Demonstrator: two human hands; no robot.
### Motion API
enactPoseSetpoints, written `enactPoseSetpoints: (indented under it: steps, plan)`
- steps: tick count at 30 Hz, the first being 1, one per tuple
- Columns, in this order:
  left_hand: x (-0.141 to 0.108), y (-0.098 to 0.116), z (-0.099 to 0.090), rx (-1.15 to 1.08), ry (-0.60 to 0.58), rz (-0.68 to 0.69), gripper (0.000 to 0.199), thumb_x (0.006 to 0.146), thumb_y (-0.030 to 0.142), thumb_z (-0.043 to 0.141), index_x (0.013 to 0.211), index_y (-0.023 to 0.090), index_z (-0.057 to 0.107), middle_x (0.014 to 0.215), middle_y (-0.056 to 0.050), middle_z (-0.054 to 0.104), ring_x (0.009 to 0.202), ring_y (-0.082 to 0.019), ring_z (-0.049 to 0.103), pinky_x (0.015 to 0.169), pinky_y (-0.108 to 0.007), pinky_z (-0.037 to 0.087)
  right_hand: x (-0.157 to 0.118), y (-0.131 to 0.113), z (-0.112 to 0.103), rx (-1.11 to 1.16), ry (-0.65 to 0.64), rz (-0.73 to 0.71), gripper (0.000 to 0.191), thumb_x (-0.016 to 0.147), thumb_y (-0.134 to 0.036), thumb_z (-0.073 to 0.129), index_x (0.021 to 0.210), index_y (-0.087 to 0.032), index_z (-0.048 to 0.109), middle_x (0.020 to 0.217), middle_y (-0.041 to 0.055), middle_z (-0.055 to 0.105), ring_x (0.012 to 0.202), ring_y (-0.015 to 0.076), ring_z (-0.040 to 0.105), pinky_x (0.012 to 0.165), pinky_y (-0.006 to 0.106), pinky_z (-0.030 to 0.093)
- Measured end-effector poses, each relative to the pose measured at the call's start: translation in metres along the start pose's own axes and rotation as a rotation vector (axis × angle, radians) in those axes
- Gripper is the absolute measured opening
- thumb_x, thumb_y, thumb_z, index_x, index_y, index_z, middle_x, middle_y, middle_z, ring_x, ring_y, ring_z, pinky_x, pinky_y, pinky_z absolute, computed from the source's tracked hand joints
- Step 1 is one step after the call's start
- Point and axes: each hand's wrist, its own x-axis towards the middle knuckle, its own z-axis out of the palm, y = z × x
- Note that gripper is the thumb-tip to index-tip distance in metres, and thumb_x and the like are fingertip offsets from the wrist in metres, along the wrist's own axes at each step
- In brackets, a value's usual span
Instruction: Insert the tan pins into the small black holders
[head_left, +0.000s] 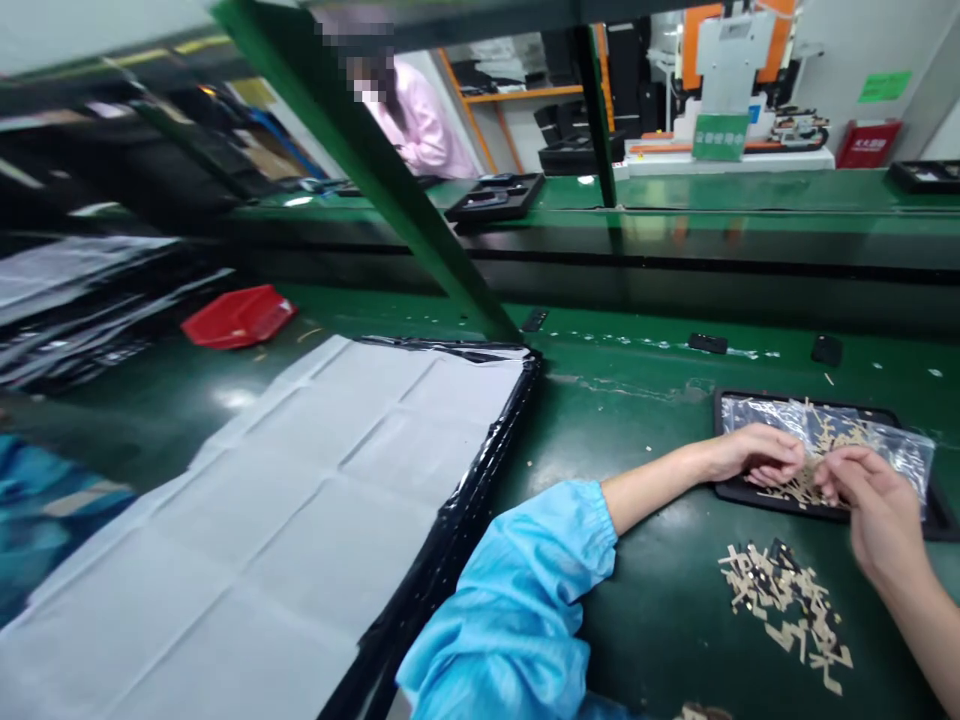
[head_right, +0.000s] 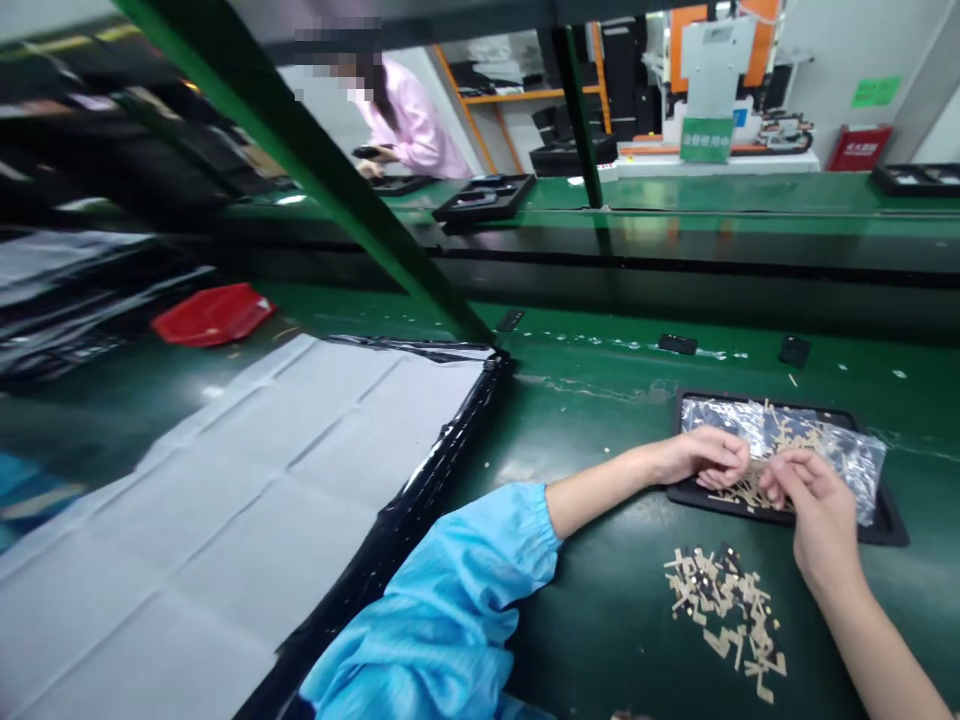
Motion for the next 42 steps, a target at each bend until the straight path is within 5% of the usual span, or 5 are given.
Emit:
enactPoseSetpoints:
  steps: [10,16,21,31,42]
  plan:
    - [-0.002,0.006,0.005,0.078,0.16,0.215,0.028,0.072,0.039,0.063,0.072,0.015,0.048,0.056,0.003,0.043,0.046,-0.007,0.037,0.045,-0.021,0.029,0.006,-0.003,-0.007,0.052,-0.011,0.091,0.029,0.058,-0.04,0.079,0.07,-0.02,0.061,0.057,0.0004,0.058,0.049,0.0105,0.047,0.042,0.021,0.036]
    - [-0.038,0.059,-0.056,1.137,1.396,0.674,0.03,0.081,0.026,0.05,0.11,0.016,0.05,0.117,-0.012,0.055,0.113,-0.022,0.048,0.097,-0.037,0.04,0.005,0.007,-0.006,0.044,-0.051,0.099,0.032,0.061,-0.042,0.078,0.074,-0.019,0.06,0.059,0.0001,0.058,0.051,0.0101,0.046,0.043,0.019,0.037]
    - [-0.104,0.09,-0.145,1.33,2.058,-0.038,0.05,0.086,0.02,0.045,0.134,0.011,0.035,0.146,-0.016,0.033,0.137,-0.024,0.029,0.109,-0.037,0.03,0.006,0.021,-0.008,0.019,-0.075,0.071,0.034,0.063,-0.047,0.076,0.075,-0.019,0.061,0.059,0.0011,0.059,0.052,0.0108,0.047,0.044,0.019,0.037]
    - [-0.168,0.096,-0.214,1.069,2.377,-0.427,0.046,0.083,0.017,0.053,0.125,0.004,0.042,0.129,-0.024,0.046,0.125,-0.033,0.041,0.099,-0.046,0.037,0.005,0.021,0.002,-0.063,-0.201,0.103,0.034,0.065,-0.051,0.072,0.069,-0.019,0.061,0.055,0.0017,0.058,0.047,0.0128,0.047,0.045,0.023,0.036]
    - [-0.173,0.105,-0.21,0.926,2.335,-0.383,0.033,0.082,0.026,0.061,0.11,0.011,0.054,0.124,-0.012,0.051,0.121,-0.027,0.044,0.1,-0.047,0.036,-0.006,0.009,0.017,-0.072,-0.13,0.047,0.034,0.069,-0.05,0.069,0.066,-0.018,0.058,0.052,-0.0009,0.055,0.048,0.0115,0.047,0.048,0.023,0.035]
